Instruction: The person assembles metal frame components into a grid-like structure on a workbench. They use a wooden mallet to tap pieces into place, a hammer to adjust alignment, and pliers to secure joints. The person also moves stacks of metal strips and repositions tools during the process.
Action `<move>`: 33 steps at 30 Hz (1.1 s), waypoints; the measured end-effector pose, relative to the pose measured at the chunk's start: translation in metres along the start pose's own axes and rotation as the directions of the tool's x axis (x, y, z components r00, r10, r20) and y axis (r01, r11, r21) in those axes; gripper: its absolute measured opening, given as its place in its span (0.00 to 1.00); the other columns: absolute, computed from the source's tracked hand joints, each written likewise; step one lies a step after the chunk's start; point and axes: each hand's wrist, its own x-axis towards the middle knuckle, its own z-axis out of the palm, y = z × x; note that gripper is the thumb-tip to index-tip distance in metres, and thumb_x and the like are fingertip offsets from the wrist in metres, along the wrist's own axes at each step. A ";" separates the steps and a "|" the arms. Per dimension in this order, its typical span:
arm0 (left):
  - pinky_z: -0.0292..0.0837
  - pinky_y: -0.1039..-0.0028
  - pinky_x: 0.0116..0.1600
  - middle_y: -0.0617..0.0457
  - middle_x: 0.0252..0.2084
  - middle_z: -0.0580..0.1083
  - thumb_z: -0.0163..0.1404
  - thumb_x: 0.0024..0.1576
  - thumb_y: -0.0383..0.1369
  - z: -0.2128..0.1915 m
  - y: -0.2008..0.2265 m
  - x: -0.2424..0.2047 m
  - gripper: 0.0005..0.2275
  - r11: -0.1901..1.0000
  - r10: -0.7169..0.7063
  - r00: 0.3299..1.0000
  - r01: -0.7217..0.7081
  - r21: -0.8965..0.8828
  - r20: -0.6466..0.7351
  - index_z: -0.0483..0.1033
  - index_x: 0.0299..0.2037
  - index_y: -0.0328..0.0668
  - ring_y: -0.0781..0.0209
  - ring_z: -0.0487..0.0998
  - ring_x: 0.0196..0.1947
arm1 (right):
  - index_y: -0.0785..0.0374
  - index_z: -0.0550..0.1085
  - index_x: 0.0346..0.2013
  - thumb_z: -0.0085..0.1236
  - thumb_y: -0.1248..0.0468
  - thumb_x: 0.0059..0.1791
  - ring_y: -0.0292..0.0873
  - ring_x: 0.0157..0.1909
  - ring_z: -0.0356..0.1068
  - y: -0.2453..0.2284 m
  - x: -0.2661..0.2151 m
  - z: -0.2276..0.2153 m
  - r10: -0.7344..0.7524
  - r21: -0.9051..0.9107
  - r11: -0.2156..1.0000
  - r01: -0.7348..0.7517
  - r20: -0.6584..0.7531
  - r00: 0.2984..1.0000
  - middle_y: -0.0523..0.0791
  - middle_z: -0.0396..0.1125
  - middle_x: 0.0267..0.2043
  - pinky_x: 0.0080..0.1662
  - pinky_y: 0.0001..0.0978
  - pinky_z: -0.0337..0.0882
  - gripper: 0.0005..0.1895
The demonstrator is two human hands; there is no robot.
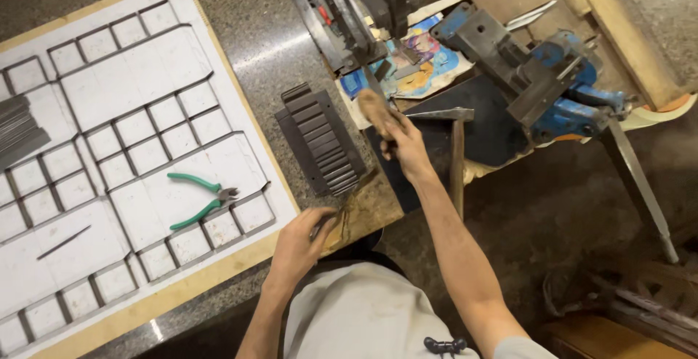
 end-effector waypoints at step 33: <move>0.77 0.65 0.42 0.49 0.43 0.80 0.56 0.56 0.32 0.140 0.102 0.073 0.09 0.913 0.318 0.813 -0.402 0.073 0.488 0.81 0.47 0.47 0.48 0.82 0.37 | 0.65 0.80 0.48 0.58 0.63 0.52 0.35 0.29 0.72 0.050 -0.319 -0.179 -0.242 -0.421 0.900 -0.112 -0.697 0.675 0.45 0.78 0.37 0.32 0.28 0.73 0.13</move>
